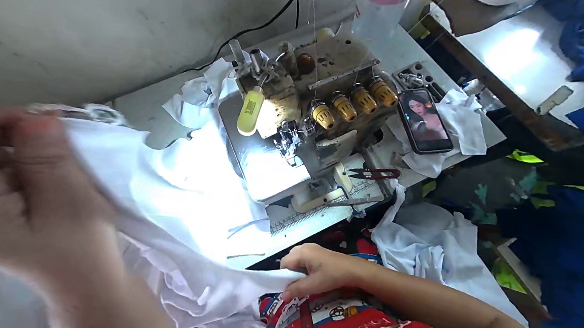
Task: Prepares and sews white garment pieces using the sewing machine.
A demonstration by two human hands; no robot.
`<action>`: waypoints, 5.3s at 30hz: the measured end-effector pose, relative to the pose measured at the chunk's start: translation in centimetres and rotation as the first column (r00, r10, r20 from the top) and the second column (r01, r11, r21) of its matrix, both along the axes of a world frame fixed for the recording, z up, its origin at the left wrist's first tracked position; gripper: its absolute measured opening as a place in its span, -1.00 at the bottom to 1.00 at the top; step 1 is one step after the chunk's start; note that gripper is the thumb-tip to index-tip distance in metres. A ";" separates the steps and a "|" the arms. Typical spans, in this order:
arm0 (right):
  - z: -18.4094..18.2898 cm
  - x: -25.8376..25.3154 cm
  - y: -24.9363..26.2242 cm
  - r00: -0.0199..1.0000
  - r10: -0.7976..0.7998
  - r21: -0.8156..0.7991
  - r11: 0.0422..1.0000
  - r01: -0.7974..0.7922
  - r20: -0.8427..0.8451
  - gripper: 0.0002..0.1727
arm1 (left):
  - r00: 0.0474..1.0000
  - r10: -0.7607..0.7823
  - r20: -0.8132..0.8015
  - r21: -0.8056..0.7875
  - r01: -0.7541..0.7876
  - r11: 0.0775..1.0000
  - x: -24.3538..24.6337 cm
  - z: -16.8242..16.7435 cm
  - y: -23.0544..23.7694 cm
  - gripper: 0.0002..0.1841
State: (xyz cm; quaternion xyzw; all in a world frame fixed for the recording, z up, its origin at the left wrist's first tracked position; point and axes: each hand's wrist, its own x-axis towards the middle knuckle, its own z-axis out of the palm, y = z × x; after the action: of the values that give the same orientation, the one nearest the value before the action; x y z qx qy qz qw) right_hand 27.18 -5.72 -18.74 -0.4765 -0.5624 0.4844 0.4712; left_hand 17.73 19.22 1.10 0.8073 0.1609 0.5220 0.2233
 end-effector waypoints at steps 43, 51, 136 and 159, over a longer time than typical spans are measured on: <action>6.3 3.1 -0.2 0.905 -0.236 0.278 0.897 0.342 -0.354 -0.84 | 0.801 -0.216 -0.558 -0.382 -0.017 0.924 -1.4 -9.2 -2.9 -0.81; 6.8 4.4 0.4 0.864 -0.475 0.321 0.803 0.502 -0.164 -0.78 | 0.744 -0.654 -0.137 -0.711 0.387 0.588 1.0 -10.1 -10.4 -0.79; 4.4 4.6 1.5 0.905 -0.409 0.088 0.903 0.420 -0.115 -0.76 | 0.856 -0.482 -0.188 -0.662 0.253 0.706 -1.3 -11.5 -10.4 -0.93; 3.6 4.2 1.5 0.864 -0.494 0.031 0.866 0.499 -0.098 -0.86 | 0.877 -0.470 -0.105 -0.840 0.175 0.513 -1.9 -12.3 -9.4 -0.92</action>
State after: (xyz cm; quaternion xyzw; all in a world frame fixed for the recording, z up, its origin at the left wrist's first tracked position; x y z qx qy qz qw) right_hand 31.36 -4.22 -15.15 -0.5705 -0.4133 0.3512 0.6167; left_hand 15.84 9.80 -11.25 0.7030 0.2595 0.2000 0.6312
